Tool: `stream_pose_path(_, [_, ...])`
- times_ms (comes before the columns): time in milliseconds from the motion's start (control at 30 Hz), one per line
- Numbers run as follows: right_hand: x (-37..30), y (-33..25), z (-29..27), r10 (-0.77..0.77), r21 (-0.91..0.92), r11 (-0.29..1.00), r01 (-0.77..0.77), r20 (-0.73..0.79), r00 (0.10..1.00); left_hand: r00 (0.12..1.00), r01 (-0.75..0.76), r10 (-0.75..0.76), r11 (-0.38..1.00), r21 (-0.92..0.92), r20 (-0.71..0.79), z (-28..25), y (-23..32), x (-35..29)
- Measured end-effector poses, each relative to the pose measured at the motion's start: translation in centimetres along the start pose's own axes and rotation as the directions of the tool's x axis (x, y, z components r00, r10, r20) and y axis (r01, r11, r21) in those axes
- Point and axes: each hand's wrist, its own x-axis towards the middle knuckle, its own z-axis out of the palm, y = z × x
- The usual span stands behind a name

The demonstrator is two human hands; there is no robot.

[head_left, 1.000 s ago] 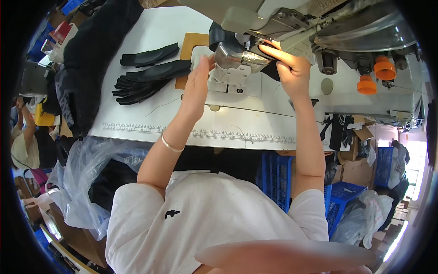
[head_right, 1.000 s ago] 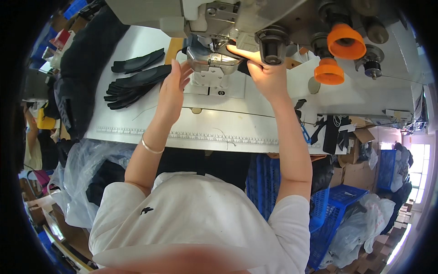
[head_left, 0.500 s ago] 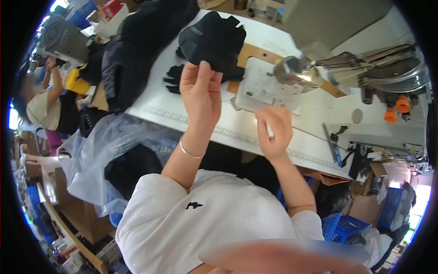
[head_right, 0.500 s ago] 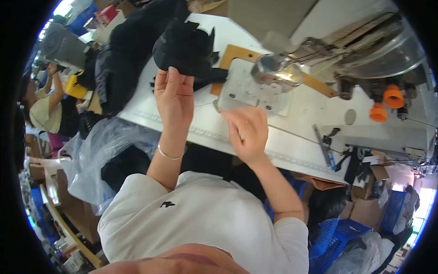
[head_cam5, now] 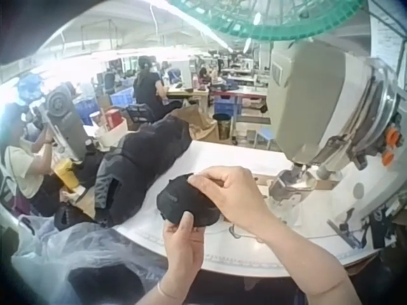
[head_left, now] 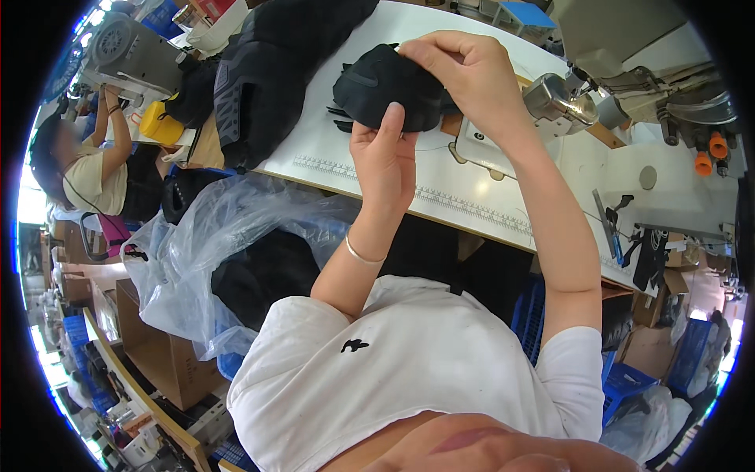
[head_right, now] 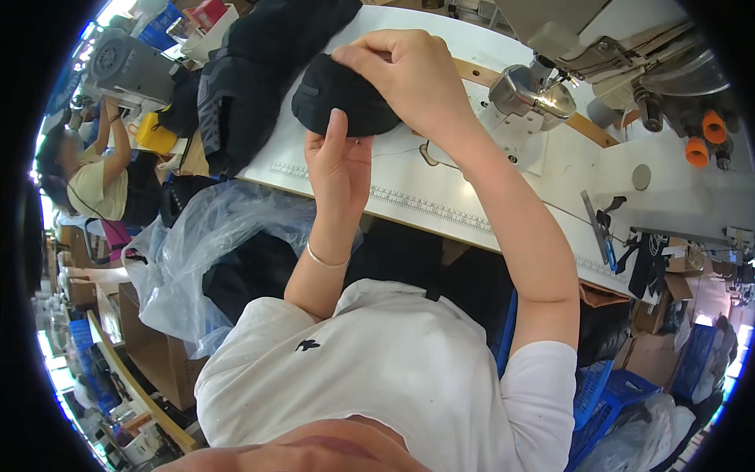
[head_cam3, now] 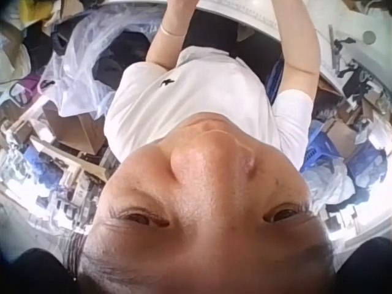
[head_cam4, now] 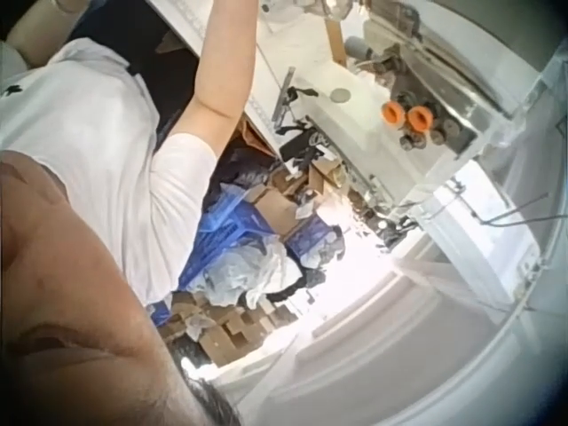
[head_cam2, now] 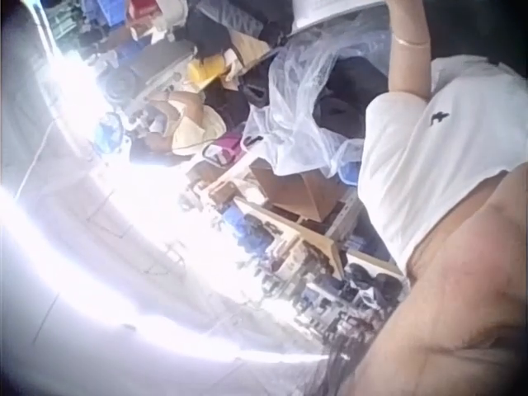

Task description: Stitching together various black synthetic and leather shoe components using an industrial sewing machine.

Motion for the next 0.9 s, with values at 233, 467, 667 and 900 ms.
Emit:
stream_pose_path(233, [-0.6, -0.5, 0.6, -0.015, -0.182, 0.983, -0.003, -0.098, 0.995, 0.999, -0.02, 0.018, 0.998, 0.052, 0.038, -0.7, 0.3, 0.2])
stream_pose_path(467, [-12.0, 6.4, 1.2, 0.355, 0.421, 0.861, -0.286, -0.095, 0.93, 0.987, 0.043, -0.007, 0.975, -0.219, 0.16, -2.9, 4.0, -0.7])
stream_pose_path(667, [-8.1, 2.5, 9.1, 0.586, 0.912, 0.201, -0.359, 0.182, 0.79, 0.931, 0.022, -0.094, 0.979, 0.205, 0.352, -10.5, 9.2, -5.5])
stream_pose_path(900, [-2.2, 1.6, 21.9, 0.189, 0.577, 0.645, -0.501, 0.514, 0.836, 0.967, -0.253, 0.249, 0.948, -0.195, -0.045, -18.8, 17.1, -6.7])
